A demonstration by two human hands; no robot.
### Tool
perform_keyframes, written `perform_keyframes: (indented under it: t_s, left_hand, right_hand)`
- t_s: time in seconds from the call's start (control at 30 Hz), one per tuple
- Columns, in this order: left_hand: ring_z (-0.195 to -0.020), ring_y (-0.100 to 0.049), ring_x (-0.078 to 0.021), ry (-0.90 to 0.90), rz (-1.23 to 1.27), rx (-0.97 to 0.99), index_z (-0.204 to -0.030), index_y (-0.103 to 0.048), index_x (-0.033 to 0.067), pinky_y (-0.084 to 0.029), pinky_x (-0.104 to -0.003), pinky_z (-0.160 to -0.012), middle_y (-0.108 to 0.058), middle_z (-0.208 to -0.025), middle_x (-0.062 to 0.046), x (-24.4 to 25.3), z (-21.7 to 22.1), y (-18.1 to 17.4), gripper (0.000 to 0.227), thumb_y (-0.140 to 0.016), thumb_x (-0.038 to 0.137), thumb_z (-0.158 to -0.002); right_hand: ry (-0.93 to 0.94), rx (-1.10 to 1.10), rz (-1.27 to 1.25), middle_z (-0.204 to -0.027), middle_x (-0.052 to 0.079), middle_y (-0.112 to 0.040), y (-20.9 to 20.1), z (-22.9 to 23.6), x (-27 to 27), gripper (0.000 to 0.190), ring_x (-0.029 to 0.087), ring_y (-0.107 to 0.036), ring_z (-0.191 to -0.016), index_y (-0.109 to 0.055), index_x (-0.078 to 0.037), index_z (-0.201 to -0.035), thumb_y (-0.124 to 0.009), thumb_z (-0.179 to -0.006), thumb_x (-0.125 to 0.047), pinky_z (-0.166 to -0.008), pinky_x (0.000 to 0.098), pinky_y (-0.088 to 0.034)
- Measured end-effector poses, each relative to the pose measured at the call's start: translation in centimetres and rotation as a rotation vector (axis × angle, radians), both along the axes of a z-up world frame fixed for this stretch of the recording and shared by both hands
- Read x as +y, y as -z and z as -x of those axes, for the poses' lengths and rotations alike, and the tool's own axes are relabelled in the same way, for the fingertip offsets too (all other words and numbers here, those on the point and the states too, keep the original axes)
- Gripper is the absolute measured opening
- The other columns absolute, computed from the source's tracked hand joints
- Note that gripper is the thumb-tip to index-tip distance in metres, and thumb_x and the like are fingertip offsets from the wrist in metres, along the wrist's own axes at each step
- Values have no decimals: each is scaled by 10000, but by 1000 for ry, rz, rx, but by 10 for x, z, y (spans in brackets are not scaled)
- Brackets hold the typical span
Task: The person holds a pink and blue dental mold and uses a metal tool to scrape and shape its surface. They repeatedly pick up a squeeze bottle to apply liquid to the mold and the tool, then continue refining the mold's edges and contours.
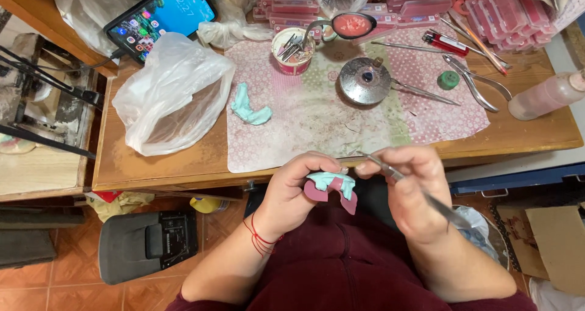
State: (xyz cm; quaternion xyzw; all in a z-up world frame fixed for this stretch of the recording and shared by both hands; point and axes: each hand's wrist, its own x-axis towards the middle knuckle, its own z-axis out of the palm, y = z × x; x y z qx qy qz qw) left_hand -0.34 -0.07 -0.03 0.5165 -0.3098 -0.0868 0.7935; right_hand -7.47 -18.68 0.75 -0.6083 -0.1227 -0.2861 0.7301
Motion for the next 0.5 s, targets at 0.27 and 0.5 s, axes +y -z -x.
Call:
perform_keyframes:
  t_s: [0.27, 0.5]
  left_hand:
    - [-959, -703, -255, -96, -91, -138, -1053, -706, 3, -572, -401, -895, -719, -1009, -136, 3, -1, -4, 147, -731, -2, -908]
    - [-960, -700, -282, -102, -133, -186, -1073, -715, 31, -564, -418, -911, -723, -1008, -123, 4, 2, -19, 167, -662, -29, -926]
  right_hand:
    - [-51, -58, 63, -962, 287, -743, -6, 14, 7, 178, 383, -754, -994, -585, 62, -1031, -671, -887, 2, -891, 480, -620]
    - [182, -143, 367, -850, 236, -745, -22, 8, 8, 132, 372, -767, -817, -736, 41, -818, -828, -735, -5, -754, 466, -652]
